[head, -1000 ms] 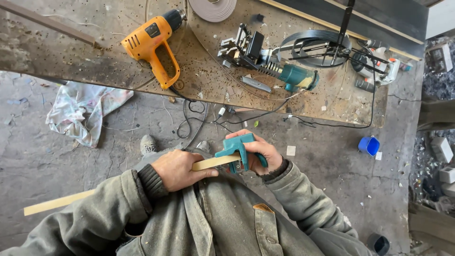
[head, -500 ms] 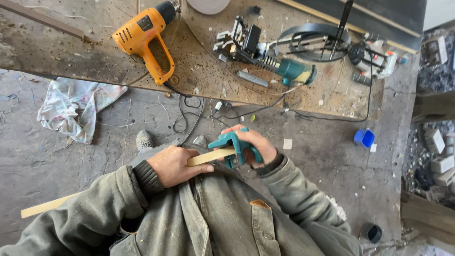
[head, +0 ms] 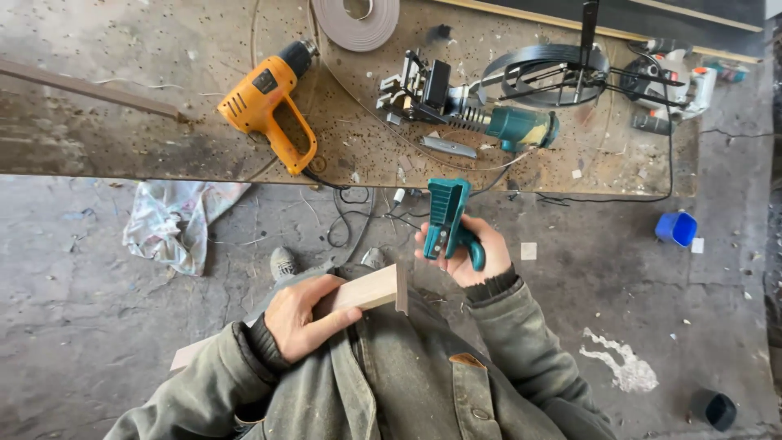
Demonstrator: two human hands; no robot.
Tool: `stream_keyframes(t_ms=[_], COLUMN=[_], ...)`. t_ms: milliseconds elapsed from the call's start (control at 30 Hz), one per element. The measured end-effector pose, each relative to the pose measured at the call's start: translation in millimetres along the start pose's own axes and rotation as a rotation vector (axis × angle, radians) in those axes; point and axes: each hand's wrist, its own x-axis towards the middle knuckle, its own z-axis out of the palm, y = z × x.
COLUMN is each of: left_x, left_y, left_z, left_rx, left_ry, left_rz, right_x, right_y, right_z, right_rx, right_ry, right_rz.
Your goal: The person walks from an indoor area to an outdoor workshop and plugs in a heat gun. They then use the heat gun to apply heat to a wooden block and a strip of edge banding. Finally, they use a hand plane and a knife to trim and smooth the applied edge banding.
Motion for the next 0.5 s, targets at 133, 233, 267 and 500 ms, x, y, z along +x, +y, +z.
stream_keyframes(t_ms=[133, 233, 267, 500], left_x=[-0.1, 4.1, 5.7, 8.0], left_y=[12.7, 17.3, 17.8, 14.8], left_z=[-6.1, -6.9, -8.4, -1.8], left_rx=[0.109, 0.133, 0.126, 0.205], left_ry=[0.154, 0.139, 0.092, 0.037], left_rz=[0.154, 0.186, 0.164, 0.184], right_x=[-13.5, -23.6, -24.6, -33.2], right_y=[11.5, 13.8, 14.5, 16.2], right_z=[16.1, 30.6, 34.7, 51.3], right_rx=[0.033, 0.017, 0.006, 0.026], right_ry=[-0.081, -0.121, -0.143, -0.202], right_rz=[0.022, 0.058, 0.088, 0.187])
